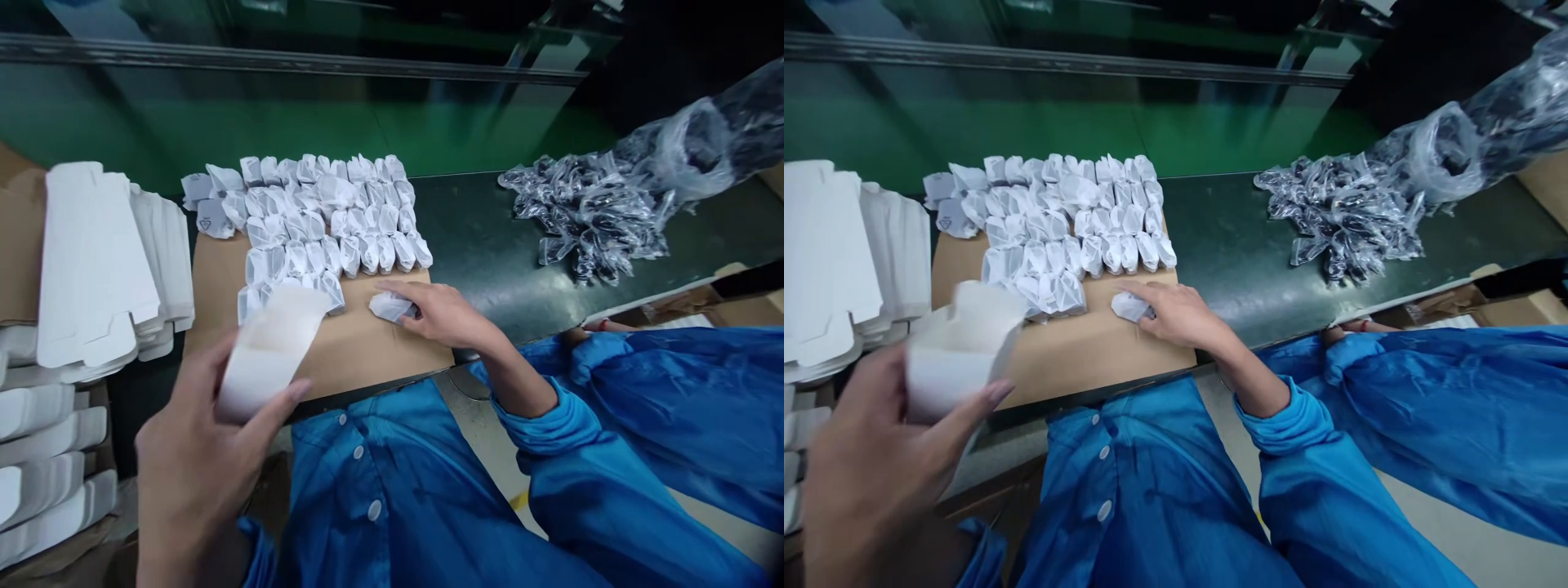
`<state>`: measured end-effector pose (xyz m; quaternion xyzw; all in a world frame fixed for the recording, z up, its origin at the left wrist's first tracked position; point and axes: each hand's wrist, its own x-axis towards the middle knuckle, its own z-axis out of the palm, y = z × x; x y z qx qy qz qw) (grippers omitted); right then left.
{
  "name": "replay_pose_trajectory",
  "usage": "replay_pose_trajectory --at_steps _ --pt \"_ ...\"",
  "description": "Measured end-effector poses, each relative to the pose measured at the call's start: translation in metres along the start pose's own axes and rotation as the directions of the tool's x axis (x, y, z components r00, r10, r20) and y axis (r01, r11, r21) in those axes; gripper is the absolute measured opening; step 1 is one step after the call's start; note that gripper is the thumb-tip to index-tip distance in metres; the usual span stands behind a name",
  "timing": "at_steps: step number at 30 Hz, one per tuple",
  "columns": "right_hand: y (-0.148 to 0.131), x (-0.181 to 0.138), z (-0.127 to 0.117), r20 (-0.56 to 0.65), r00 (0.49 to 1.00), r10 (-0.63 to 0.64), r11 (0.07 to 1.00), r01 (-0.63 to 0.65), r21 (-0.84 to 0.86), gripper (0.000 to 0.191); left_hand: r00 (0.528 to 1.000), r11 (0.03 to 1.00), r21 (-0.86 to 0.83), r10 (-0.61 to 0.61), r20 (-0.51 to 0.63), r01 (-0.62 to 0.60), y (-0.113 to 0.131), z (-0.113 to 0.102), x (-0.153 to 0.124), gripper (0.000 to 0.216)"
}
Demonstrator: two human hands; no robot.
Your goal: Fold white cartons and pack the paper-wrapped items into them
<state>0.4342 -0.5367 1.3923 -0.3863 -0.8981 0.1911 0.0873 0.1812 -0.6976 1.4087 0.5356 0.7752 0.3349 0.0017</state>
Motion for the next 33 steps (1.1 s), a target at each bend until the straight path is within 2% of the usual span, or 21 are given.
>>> replay_pose_trajectory --at_steps 1,2,4,6,7,9,11,13,15,17,19,21,22,24,25,27,29,31,33 --pt "-0.002 0.001 -0.001 0.031 0.999 -0.041 0.997 0.044 -0.071 0.058 0.991 0.992 0.035 0.119 0.062 -0.121 -0.002 0.006 0.009 0.068" --pt "-0.005 0.003 -0.003 0.052 0.995 -0.08 0.987 0.086 -0.136 0.05 0.961 0.969 0.049 0.235 0.146 -0.244 -0.005 0.014 0.016 0.063" --pt "-0.011 0.008 -0.005 0.072 0.986 -0.148 0.961 0.161 -0.226 0.033 0.862 0.894 0.044 0.416 0.288 -0.446 -0.013 0.032 0.025 0.055" --pt "-0.013 0.011 -0.007 0.039 0.983 -0.182 0.958 0.186 -0.217 0.019 0.776 0.827 0.02 0.518 0.359 -0.562 -0.02 0.045 0.026 0.051" --pt "-0.012 0.011 -0.008 -0.005 0.985 -0.172 0.973 0.169 -0.154 0.016 0.749 0.808 0.005 0.544 0.378 -0.589 -0.022 0.049 0.024 0.052" --pt "-0.002 0.009 -0.009 -0.133 0.987 -0.094 0.99 0.107 0.096 0.015 0.724 0.799 -0.012 0.551 0.415 -0.601 -0.022 0.051 0.02 0.057" --pt "0.013 0.002 -0.004 -0.215 0.976 0.021 0.917 0.067 0.394 0.02 0.706 0.8 -0.009 0.535 0.463 -0.601 -0.018 0.051 0.016 0.066" --pt "0.029 -0.008 0.005 -0.261 0.962 0.079 0.833 0.08 0.547 0.022 0.69 0.794 0.004 0.526 0.497 -0.608 -0.011 0.051 0.014 0.072" --pt "0.039 -0.021 0.016 -0.353 0.934 0.059 0.86 0.132 0.493 0.015 0.659 0.776 -0.007 0.541 0.522 -0.631 -0.006 0.053 0.014 0.071" --pt "0.042 -0.036 0.026 -0.435 0.9 -0.033 0.929 0.188 0.318 0.008 0.621 0.75 -0.032 0.569 0.539 -0.66 -0.003 0.056 0.012 0.061" --pt "0.038 -0.049 0.032 -0.408 0.903 -0.135 0.963 0.217 0.162 0.012 0.593 0.723 -0.039 0.595 0.543 -0.69 -0.004 0.058 0.011 0.049" --pt "0.031 -0.059 0.036 -0.315 0.933 -0.175 0.972 0.215 0.099 0.007 0.572 0.705 -0.03 0.6 0.56 -0.709 -0.005 0.057 0.011 0.048" --pt "0.027 -0.061 0.039 -0.295 0.941 -0.164 0.976 0.198 0.09 0.002 0.554 0.697 -0.037 0.6 0.577 -0.717 -0.005 0.056 0.011 0.05" --pt "0.019 -0.062 0.044 -0.352 0.933 -0.073 0.991 0.107 0.076 0.021 0.513 0.687 -0.076 0.607 0.607 -0.723 -0.005 0.054 0.012 0.052" --pt "0.016 -0.059 0.048 -0.407 0.913 -0.004 0.998 0.031 0.06 0.026 0.502 0.686 -0.095 0.612 0.611 -0.721 -0.004 0.052 0.013 0.051" --pt "0.012 -0.053 0.055 -0.497 0.859 0.126 0.99 -0.141 0.007 0.025 0.503 0.691 -0.114 0.618 0.605 -0.713 -0.003 0.051 0.014 0.044" --pt "0.01 -0.047 0.058 -0.504 0.843 0.19 0.968 -0.246 -0.046 0.021 0.522 0.701 -0.111 0.618 0.588 -0.705 -0.001 0.051 0.014 0.039" --pt "0.01 -0.045 0.056 -0.502 0.838 0.215 0.965 -0.262 -0.023 0.021 0.527 0.698 -0.115 0.628 0.573 -0.707 -0.001 0.052 0.014 0.036" --pt "0.007 -0.046 0.047 -0.465 0.858 0.216 0.976 -0.181 0.12 0.029 0.525 0.69 -0.118 0.639 0.563 -0.714 -0.001 0.052 0.014 0.035"
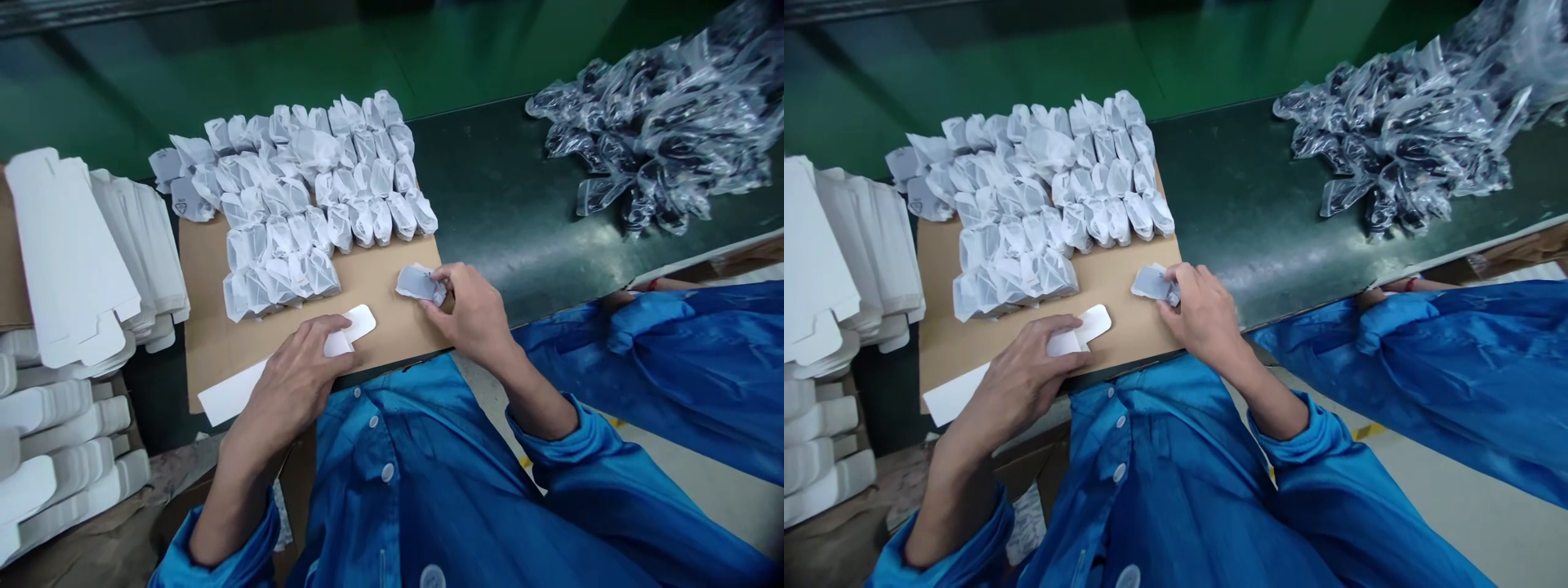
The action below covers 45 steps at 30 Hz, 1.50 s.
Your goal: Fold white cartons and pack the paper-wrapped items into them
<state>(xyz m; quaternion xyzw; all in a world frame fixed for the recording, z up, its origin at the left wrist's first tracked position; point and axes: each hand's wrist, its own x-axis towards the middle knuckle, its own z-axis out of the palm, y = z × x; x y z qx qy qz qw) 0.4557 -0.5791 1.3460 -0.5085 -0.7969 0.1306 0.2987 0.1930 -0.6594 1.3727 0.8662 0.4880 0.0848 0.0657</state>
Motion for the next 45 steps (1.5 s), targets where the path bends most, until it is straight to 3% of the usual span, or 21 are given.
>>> replay_pose_trajectory --at_steps 2,5,10,13,18,20,22,26,30,32,36,39,42,45 --pt "-0.008 0.003 -0.011 0.16 0.981 -0.105 0.962 0.06 0.267 0.036 1.0 1.0 0.003 0.009 0.001 -0.009 -0.001 0.0 0.0 0.034" --pt "-0.023 0.013 -0.02 0.372 0.854 -0.364 0.854 0.146 0.499 0.037 1.0 1.0 -0.016 0.027 -0.009 -0.027 -0.003 0.0 -0.001 0.033" --pt "-0.028 0.048 -0.006 0.506 0.738 -0.447 0.875 0.245 0.417 0.034 0.999 0.994 -0.1 0.038 -0.023 -0.04 -0.006 -0.001 -0.004 0.031" --pt "-0.028 0.059 0.008 0.484 0.696 -0.53 0.84 0.355 0.41 0.03 1.0 0.994 -0.113 0.01 -0.023 -0.013 -0.008 -0.001 -0.003 0.03" --pt "-0.041 0.036 0.026 0.37 0.737 -0.565 0.822 0.538 0.184 0.017 0.996 0.997 -0.077 0.011 -0.085 -0.018 -0.01 0.001 0.001 0.032" --pt "-0.045 0.023 0.031 0.331 0.743 -0.581 0.805 0.585 0.098 0.02 0.994 0.998 -0.057 0.025 -0.103 -0.031 -0.007 0.002 0.001 0.034" --pt "-0.044 0.016 0.036 0.252 0.762 -0.597 0.8 0.589 0.114 0.024 0.99 0.999 -0.035 0.023 -0.136 -0.028 -0.004 0.002 -0.003 0.036" --pt "-0.038 0.012 0.045 0.103 0.837 -0.537 0.835 0.511 0.203 0.029 0.966 0.982 0.059 -0.162 -0.203 0.178 -0.007 0.004 -0.024 0.052" --pt "-0.045 0.011 0.049 0.122 0.865 -0.487 0.856 0.445 0.264 0.032 0.92 0.932 0.114 -0.312 -0.238 0.345 -0.02 0.008 -0.046 0.05" --pt "-0.053 0.012 0.044 0.156 0.9 -0.406 0.847 0.306 0.435 0.037 0.904 0.917 0.157 -0.31 -0.296 0.366 -0.019 0.006 -0.052 0.044" --pt "-0.068 0.017 0.018 0.289 0.915 -0.281 0.691 -0.017 0.723 0.044 0.868 0.846 0.339 -0.25 -0.428 0.411 -0.001 -0.002 -0.051 0.042" --pt "-0.074 0.021 -0.001 0.215 0.939 -0.266 0.711 0.041 0.702 0.046 0.822 0.819 0.388 -0.166 -0.545 0.423 0.014 -0.005 -0.047 0.045" --pt "-0.075 0.022 -0.012 0.144 0.94 -0.309 0.703 0.124 0.7 0.046 0.771 0.829 0.322 -0.189 -0.608 0.457 0.022 -0.001 -0.045 0.046" --pt "-0.073 0.018 -0.016 0.147 0.953 -0.266 0.635 0.058 0.77 0.048 0.785 0.851 0.295 -0.198 -0.587 0.434 0.025 0.004 -0.044 0.05"
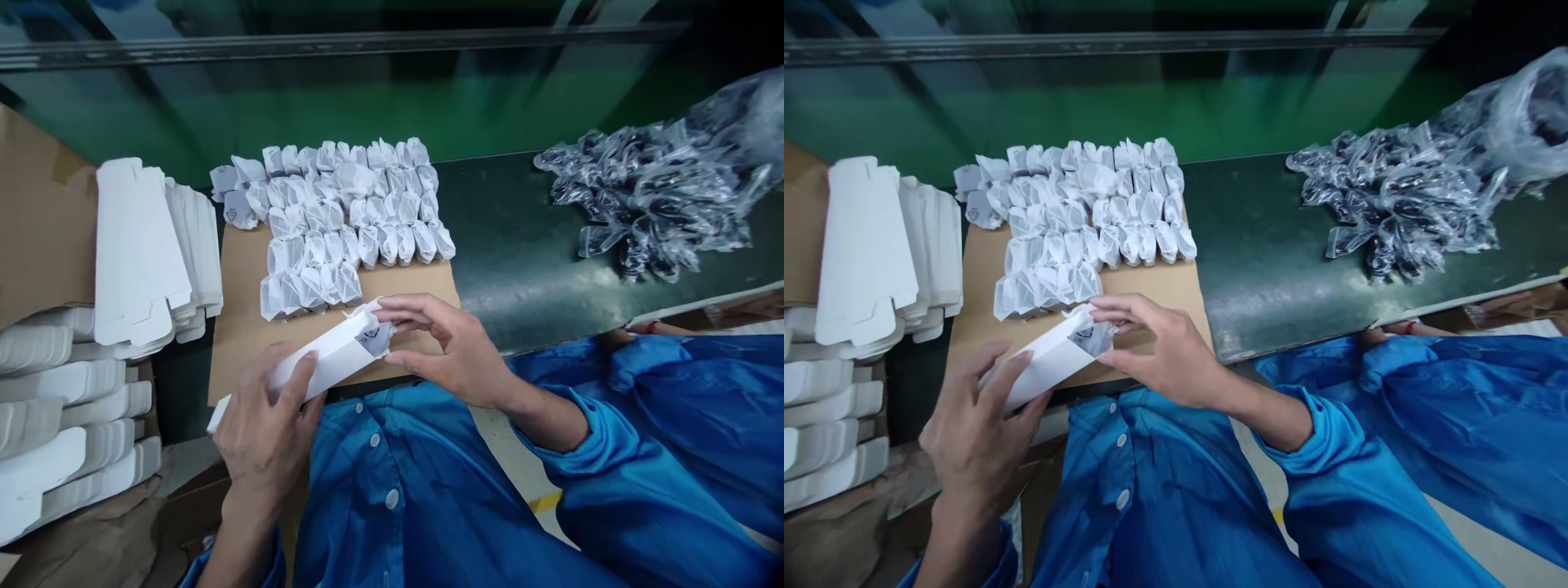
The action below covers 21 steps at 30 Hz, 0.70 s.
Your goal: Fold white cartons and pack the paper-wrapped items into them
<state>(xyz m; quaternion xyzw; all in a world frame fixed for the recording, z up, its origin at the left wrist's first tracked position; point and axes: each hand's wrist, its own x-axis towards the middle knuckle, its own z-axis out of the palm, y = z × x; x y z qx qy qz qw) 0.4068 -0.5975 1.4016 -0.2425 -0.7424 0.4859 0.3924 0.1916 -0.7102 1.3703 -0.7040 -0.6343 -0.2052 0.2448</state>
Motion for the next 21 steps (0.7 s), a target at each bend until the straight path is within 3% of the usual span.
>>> replay_pose_trajectory --at_steps 3,6,10,13,16,21 --pt "0.001 -0.011 0.0 -0.114 0.993 0.009 0.998 -0.002 0.059 0.038 0.998 0.997 -0.064 0.041 -0.051 -0.044 0.003 0.0 -0.002 0.063" --pt "0.001 -0.023 0.003 -0.2 0.973 -0.119 0.992 0.124 0.012 0.032 0.997 0.997 -0.07 0.026 -0.079 -0.031 0.008 -0.002 -0.002 0.069" --pt "-0.001 -0.031 0.006 -0.245 0.912 -0.33 0.944 0.315 -0.099 0.026 0.996 0.993 -0.074 0.089 0.002 -0.089 0.018 -0.002 0.007 0.054" --pt "-0.003 -0.033 0.007 -0.199 0.896 -0.398 0.912 0.362 -0.194 0.024 0.994 0.977 -0.193 0.103 0.033 -0.095 0.025 -0.003 0.015 0.043" --pt "-0.003 -0.034 0.006 -0.156 0.909 -0.387 0.902 0.338 -0.27 0.025 0.992 0.966 -0.23 0.123 0.006 -0.119 0.026 -0.004 0.018 0.033" --pt "0.001 -0.032 0.002 -0.16 0.959 -0.234 0.955 0.196 -0.222 0.028 0.99 0.972 -0.184 0.143 -0.02 -0.144 0.025 -0.002 0.018 0.033"
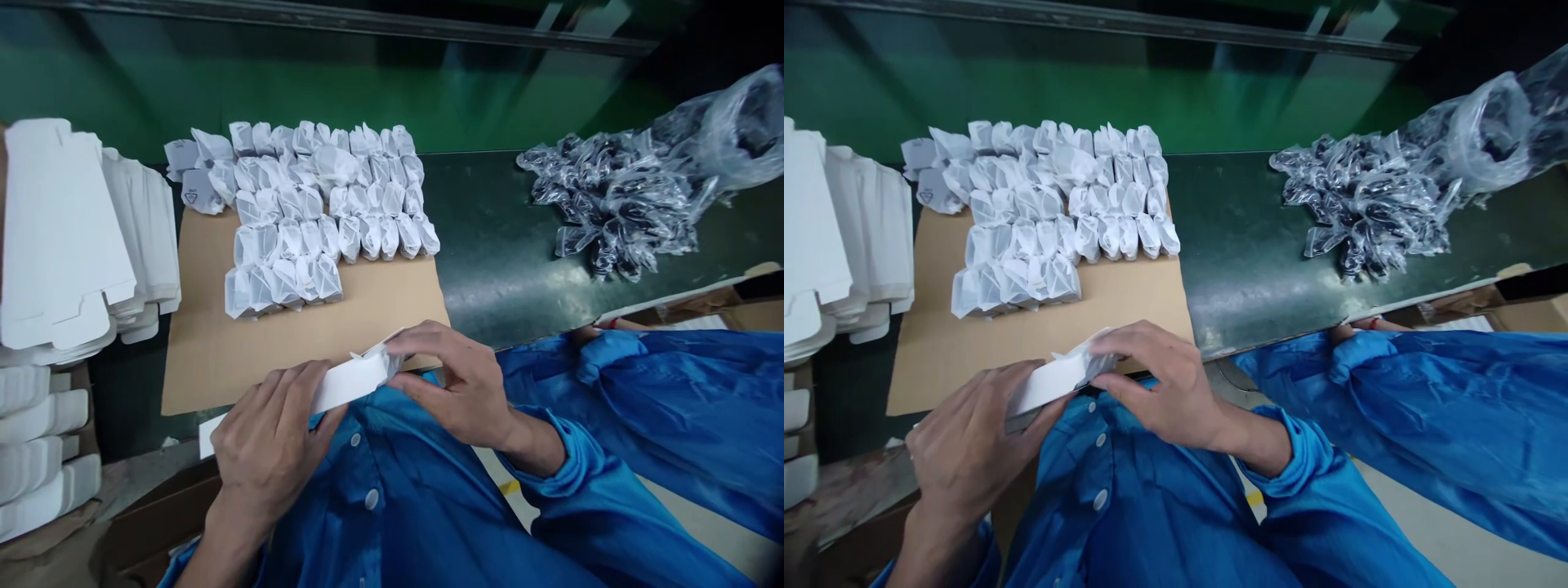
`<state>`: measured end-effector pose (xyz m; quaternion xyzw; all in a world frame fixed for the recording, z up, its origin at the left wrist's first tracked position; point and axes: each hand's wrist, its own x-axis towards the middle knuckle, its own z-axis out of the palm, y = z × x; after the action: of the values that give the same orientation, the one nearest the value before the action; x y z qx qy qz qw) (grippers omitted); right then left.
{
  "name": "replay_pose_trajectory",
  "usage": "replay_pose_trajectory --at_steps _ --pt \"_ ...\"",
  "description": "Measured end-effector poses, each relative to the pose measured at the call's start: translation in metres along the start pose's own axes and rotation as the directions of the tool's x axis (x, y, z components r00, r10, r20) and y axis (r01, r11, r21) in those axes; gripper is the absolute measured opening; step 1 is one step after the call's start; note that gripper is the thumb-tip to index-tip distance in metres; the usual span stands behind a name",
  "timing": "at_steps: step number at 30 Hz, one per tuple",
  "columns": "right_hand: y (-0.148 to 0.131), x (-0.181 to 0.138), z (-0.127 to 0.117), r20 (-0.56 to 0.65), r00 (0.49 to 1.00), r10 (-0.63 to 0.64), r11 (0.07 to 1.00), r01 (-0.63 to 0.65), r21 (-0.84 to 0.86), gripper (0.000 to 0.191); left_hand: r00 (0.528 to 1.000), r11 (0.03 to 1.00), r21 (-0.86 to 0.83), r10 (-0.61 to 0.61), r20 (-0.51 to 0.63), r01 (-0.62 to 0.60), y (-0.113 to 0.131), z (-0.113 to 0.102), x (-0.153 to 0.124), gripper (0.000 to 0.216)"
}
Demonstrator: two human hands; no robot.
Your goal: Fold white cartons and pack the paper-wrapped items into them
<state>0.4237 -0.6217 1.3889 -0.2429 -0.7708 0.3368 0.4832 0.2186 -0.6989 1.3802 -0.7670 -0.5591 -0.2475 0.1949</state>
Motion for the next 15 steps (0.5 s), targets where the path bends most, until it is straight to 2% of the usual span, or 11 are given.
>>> replay_pose_trajectory --at_steps 5,9,12,15 --pt "0.004 0.003 -0.008 0.092 0.996 0.022 1.0 -0.023 0.013 0.033 0.998 0.998 0.015 0.063 -0.005 -0.062 -0.003 0.005 -0.001 0.037" --pt "0.004 0.006 -0.014 0.153 0.988 0.016 1.0 -0.018 0.014 0.031 0.998 0.998 -0.016 0.064 -0.011 -0.064 -0.007 0.008 -0.002 0.037" --pt "0.005 0.007 -0.016 0.148 0.989 -0.002 0.999 -0.003 0.037 0.024 0.998 0.997 -0.05 0.062 -0.013 -0.062 -0.007 0.01 -0.003 0.038" --pt "0.006 0.005 -0.014 0.12 0.99 -0.071 0.997 0.072 -0.003 0.019 0.999 0.996 -0.081 0.028 -0.021 -0.029 -0.004 0.011 -0.004 0.039"
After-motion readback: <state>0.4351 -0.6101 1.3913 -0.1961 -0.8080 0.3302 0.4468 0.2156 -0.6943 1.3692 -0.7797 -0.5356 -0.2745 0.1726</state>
